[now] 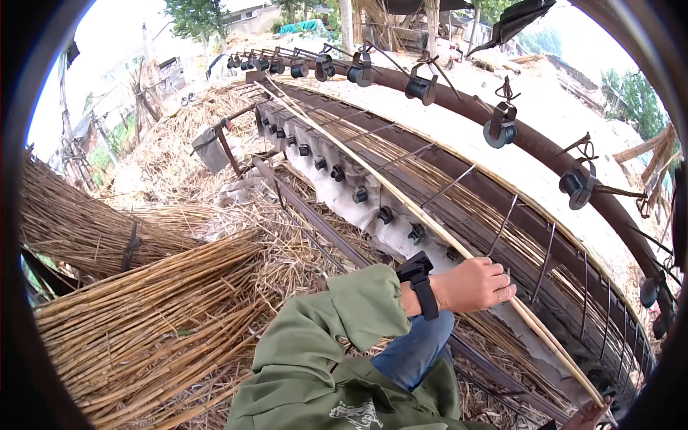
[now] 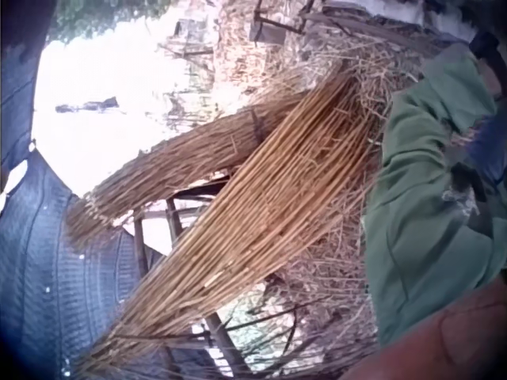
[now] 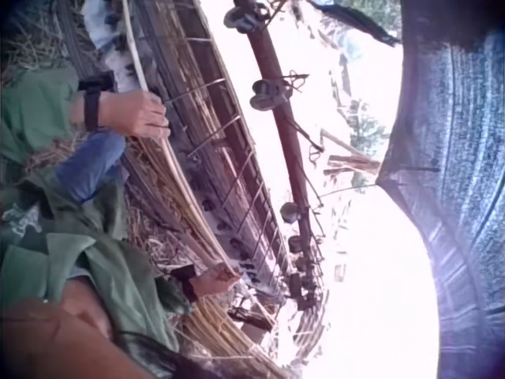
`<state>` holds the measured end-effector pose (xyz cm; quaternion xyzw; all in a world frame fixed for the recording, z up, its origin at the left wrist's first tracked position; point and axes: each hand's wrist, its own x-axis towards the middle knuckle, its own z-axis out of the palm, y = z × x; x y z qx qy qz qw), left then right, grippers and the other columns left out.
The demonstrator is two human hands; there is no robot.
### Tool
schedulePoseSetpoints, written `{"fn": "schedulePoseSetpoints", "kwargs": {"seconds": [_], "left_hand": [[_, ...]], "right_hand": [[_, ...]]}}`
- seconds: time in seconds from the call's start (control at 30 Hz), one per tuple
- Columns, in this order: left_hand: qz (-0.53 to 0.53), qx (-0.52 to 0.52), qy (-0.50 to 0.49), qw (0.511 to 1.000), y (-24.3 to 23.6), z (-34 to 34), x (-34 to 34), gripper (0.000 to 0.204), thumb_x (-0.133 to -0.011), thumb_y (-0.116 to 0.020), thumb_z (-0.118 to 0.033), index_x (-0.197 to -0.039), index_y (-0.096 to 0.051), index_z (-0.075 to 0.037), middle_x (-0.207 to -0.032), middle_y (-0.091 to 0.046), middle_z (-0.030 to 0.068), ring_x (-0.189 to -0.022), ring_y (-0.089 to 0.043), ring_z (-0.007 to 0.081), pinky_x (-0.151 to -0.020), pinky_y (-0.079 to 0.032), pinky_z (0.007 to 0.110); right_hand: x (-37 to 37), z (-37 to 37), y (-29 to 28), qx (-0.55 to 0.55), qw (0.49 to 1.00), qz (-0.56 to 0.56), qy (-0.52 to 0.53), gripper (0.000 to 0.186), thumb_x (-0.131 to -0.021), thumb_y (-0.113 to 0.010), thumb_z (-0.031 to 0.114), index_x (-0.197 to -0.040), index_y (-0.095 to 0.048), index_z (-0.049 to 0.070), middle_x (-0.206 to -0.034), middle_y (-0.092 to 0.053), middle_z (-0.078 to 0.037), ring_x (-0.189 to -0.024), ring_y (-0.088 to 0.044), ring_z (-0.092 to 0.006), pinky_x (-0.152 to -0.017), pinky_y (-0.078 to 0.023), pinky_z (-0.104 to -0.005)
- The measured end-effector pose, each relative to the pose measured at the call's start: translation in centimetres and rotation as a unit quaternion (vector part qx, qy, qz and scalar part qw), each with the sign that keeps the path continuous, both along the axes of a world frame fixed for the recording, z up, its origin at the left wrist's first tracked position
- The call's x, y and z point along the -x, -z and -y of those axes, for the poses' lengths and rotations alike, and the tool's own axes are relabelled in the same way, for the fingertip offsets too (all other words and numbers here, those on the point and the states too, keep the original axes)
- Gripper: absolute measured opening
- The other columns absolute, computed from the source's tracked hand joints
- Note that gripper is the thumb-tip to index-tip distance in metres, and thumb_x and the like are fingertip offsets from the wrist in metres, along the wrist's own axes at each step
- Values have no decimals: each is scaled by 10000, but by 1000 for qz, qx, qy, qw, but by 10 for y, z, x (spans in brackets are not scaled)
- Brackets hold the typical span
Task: Operating a manual mechanical loom to weave reeds into a large mat.
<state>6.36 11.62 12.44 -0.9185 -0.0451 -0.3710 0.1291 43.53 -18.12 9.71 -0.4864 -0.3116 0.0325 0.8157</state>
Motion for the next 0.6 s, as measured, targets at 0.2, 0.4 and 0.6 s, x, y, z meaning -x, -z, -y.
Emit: {"fn": "schedulePoseSetpoints", "kwargs": {"seconds": [0.2, 0.4, 0.6], "left_hand": [[33, 33, -22, 999, 0, -2, -6, 299, -769, -565, -140, -1056, -596, -63, -890, -584, 39, -821, -559, 180, -744, -462, 312], [-25, 41, -6, 999, 2, -31, 9, 284, -784, -546, -113, -1061, -599, -79, -851, -591, 38, -829, -568, 195, -750, -466, 313], [-39, 11, 40, 998, 1, -44, -7, 272, -771, -560, -112, -1039, -597, -91, -853, -592, 36, -801, -560, 201, -714, -472, 320]], "right_hand": [[-4, -16, 3, -57, 996, -64, 28, 245, -941, -476, 168, -931, -565, -60, -641, -455, -61, -618, -447, -159, -654, -490, -313], [86, -65, 17, -57, 960, -254, -104, 264, -949, -473, 208, -954, -558, -42, -596, -328, 10, -514, -270, -88, -530, -399, -249], [110, -61, -2, -12, 987, -159, -6, 283, -954, -458, 223, -971, -555, -41, -728, -523, -79, -530, -395, -97, -536, -400, -232]]}}
